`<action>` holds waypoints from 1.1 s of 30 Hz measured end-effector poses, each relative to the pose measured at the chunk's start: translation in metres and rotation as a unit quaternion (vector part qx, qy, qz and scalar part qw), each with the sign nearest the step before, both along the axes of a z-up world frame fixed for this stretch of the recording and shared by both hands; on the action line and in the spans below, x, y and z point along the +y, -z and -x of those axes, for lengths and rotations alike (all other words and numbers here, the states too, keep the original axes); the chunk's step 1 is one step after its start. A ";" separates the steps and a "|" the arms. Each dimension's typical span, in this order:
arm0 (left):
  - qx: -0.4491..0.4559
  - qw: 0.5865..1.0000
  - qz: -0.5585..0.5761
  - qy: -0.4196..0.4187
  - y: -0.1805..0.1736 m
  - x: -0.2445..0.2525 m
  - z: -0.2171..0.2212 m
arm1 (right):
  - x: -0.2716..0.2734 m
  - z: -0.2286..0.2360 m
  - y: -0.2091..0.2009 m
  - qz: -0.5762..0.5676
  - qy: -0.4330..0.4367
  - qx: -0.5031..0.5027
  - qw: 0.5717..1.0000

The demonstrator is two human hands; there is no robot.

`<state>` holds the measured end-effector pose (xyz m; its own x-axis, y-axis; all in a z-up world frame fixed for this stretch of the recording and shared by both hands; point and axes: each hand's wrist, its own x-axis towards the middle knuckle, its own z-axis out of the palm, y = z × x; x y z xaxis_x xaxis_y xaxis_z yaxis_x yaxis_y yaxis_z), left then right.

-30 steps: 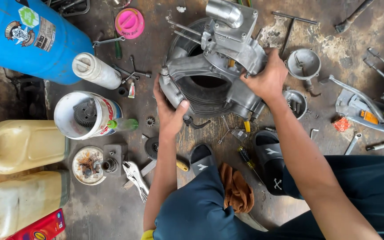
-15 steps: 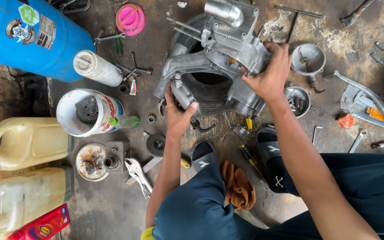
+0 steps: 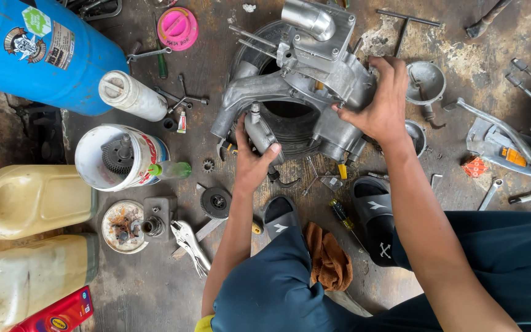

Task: The person uses a wrench to tighten a bolt on a metal engine part, then applies oil with a small bottle. They attach the part to a larger engine block, pick up a gear, and clean a small metal piece with a cloth.

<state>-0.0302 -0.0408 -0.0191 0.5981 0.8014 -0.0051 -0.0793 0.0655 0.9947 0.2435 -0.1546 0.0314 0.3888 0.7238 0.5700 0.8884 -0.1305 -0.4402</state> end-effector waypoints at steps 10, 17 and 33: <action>-0.015 0.999 0.033 -0.014 0.004 0.002 0.003 | -0.003 0.037 0.041 -0.245 -0.018 -0.041 0.969; -0.086 0.993 0.012 -0.081 0.004 -0.009 0.050 | 0.018 0.173 0.005 -0.038 -0.238 0.349 0.905; -0.259 0.794 0.266 -0.481 0.009 -0.052 0.222 | 0.056 0.307 0.062 0.347 -0.366 0.544 0.671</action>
<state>-0.2524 -0.0927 -0.0284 -0.2576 0.8554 -0.4494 -0.7363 0.1274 0.6646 -0.0638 -0.0987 -0.0307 -0.3021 0.8921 -0.3361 0.0285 -0.3440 -0.9385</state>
